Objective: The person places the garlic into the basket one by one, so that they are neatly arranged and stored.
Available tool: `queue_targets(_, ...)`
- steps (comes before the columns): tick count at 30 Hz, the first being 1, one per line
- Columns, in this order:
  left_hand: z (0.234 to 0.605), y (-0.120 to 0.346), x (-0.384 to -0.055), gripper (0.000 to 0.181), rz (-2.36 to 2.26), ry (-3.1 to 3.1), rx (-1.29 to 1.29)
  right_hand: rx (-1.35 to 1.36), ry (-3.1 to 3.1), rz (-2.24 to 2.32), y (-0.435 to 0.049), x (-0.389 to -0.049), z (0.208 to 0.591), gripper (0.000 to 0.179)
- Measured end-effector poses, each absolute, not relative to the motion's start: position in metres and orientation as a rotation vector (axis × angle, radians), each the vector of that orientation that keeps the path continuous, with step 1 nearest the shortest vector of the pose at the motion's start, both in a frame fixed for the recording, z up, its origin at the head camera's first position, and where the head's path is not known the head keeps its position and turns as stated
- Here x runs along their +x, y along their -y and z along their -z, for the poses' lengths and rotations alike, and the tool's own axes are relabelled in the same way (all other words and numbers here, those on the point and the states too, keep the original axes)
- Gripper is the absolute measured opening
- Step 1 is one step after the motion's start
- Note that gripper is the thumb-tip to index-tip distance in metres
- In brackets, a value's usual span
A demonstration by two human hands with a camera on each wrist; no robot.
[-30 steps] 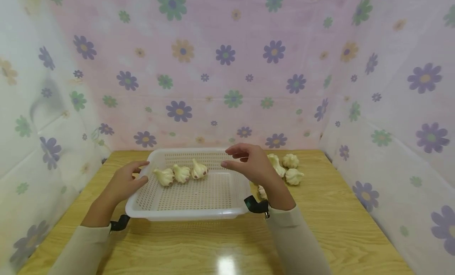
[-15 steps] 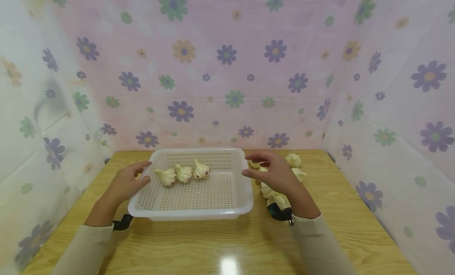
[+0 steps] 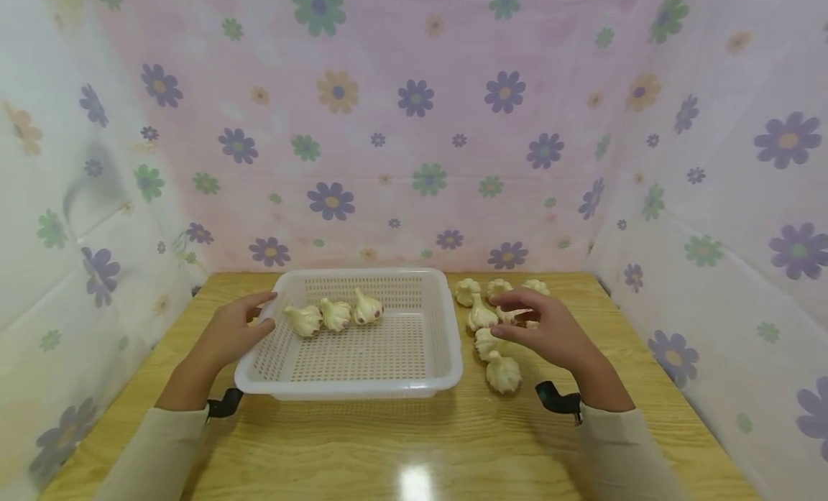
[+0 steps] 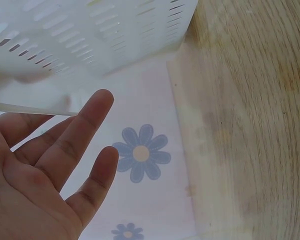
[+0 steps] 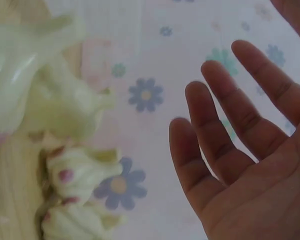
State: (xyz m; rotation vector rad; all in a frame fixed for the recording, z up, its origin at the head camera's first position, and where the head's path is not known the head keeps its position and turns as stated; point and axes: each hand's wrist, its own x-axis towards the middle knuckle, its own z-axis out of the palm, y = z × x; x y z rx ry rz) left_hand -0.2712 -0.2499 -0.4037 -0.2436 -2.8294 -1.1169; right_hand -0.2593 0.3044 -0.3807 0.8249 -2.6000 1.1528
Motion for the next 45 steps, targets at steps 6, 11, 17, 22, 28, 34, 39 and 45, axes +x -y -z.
queue_targets(6, 0.402, 0.248, -0.273, 0.061, 1.109, 2.848, -0.236, 0.841, 2.607, -1.270, -0.333, -0.263, 0.399, 0.037)
queue_targets(11, 0.400, 0.248, -0.275, 0.061, 1.087, 2.854, -0.230, 0.817, 2.668, -1.447, -0.352, -0.271, 0.417, 0.032)
queue_targets(17, 0.398, 0.246, -0.277, 0.061, 1.083, 2.852, -0.229, 0.903, 2.736, -1.552, -0.367, -0.277, 0.431, 0.034)
queue_targets(22, 0.401, 0.248, -0.275, 0.060, 1.113, 2.847, -0.226, 1.044, 2.743, -1.556, -0.368, -0.279, 0.436, 0.040)
queue_targets(28, 0.407, 0.258, -0.269, 0.060, 1.098, 2.854, -0.162, 1.079, 2.827, -1.477, -0.356, -0.286, 0.440, 0.037)
queue_targets(34, 0.409, 0.258, -0.270, 0.061, 1.156, 2.856, -0.177, 1.023, 2.902, -1.462, -0.356, -0.285, 0.440, 0.044)
queue_targets(39, 0.409, 0.254, -0.273, 0.060, 1.151, 2.848, -0.198, 1.025, 2.936, -1.472, -0.356, -0.282, 0.441, 0.047)
queue_targets(45, 0.407, 0.253, -0.275, 0.060, 1.144, 2.847, -0.193, 1.014, 2.972, -1.418, -0.350, -0.282, 0.442, 0.048)
